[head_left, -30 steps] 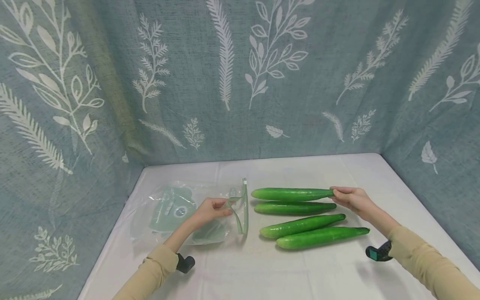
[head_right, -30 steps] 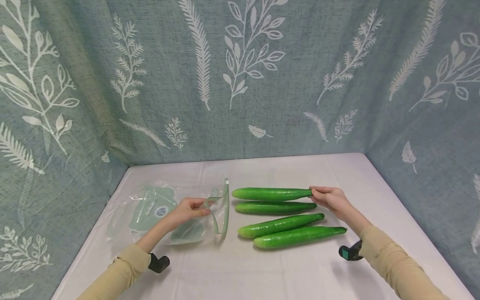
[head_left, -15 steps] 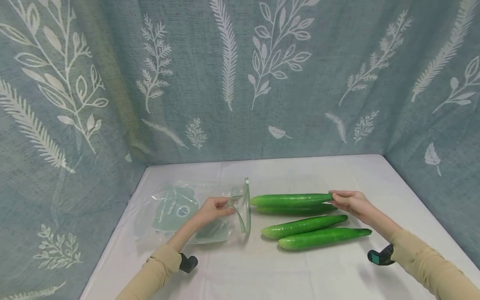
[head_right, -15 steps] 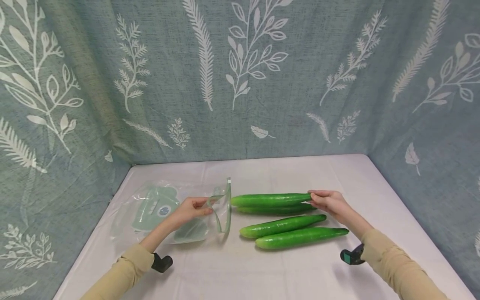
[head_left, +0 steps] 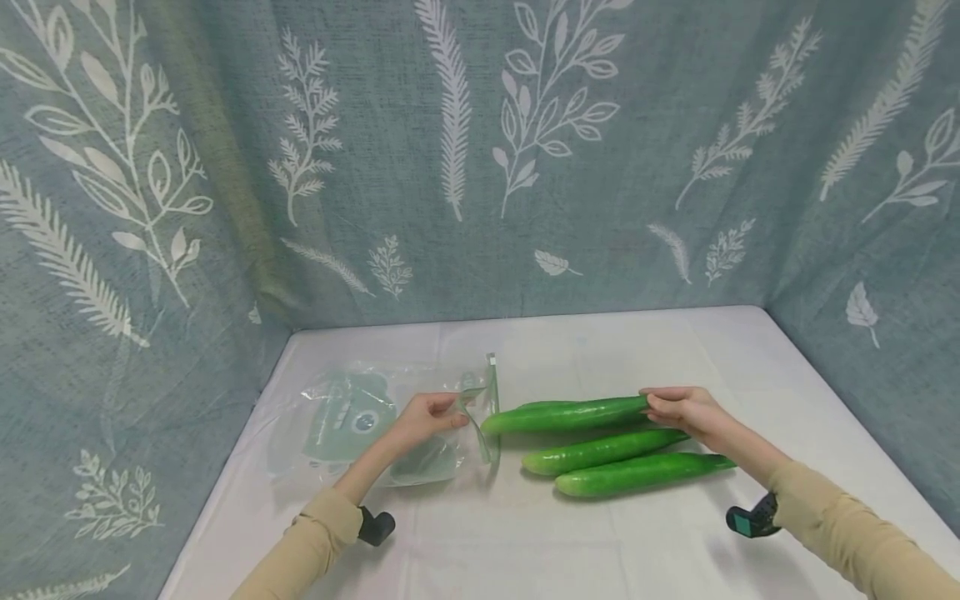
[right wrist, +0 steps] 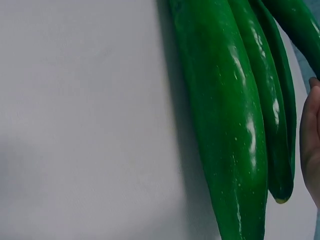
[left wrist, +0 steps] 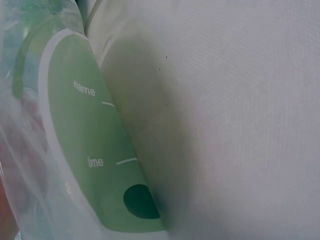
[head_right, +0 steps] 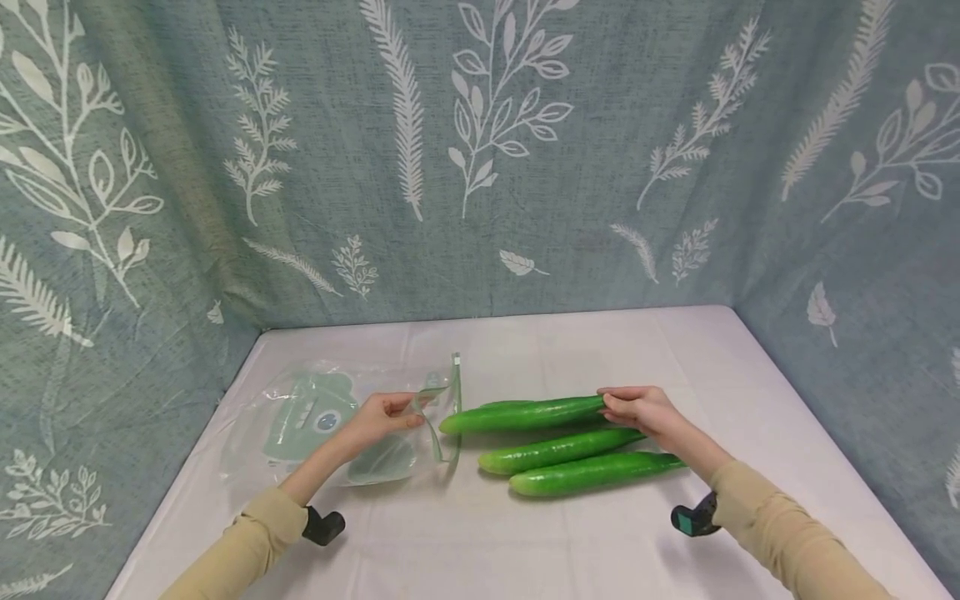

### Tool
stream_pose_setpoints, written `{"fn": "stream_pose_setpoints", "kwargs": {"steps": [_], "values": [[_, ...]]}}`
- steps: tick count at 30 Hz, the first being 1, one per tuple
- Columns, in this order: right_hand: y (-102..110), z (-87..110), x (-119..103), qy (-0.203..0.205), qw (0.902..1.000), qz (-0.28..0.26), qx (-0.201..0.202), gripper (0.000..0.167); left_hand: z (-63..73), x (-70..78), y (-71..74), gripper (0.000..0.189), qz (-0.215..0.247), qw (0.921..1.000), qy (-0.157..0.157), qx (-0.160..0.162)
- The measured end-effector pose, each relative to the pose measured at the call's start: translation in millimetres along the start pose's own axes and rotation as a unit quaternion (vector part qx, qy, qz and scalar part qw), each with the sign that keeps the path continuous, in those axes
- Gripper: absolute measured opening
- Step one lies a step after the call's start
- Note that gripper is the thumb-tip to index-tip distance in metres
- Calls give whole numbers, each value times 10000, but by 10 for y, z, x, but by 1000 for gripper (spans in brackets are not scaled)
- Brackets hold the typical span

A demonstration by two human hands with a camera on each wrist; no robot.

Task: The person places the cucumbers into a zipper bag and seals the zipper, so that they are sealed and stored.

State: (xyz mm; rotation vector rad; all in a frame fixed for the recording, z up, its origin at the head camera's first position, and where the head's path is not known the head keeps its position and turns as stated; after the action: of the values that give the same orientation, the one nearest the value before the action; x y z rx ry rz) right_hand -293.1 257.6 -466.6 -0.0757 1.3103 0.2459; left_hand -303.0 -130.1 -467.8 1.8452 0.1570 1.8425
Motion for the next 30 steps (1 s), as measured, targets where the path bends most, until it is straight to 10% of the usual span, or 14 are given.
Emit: {"fn": "stream_pose_setpoints", "kwargs": {"steps": [30], "values": [[-522,8,-2,-214,9998,19,8,53,8,54,1,43,121,9997,-44,210]]}}
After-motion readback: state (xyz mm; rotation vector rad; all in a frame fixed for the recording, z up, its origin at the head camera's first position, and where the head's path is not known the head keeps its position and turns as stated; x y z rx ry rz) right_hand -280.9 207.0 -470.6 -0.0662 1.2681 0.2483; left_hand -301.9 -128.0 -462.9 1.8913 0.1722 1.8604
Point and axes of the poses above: each hand's wrist, its own z-axis away from the middle knuckle, its own y-axis out of the back of the hand, x = y × z, the point moved 7 cm from there along -z, towards the middle knuckle, and after that the axes turned 5 degrees about x, right-handed, at the moved point
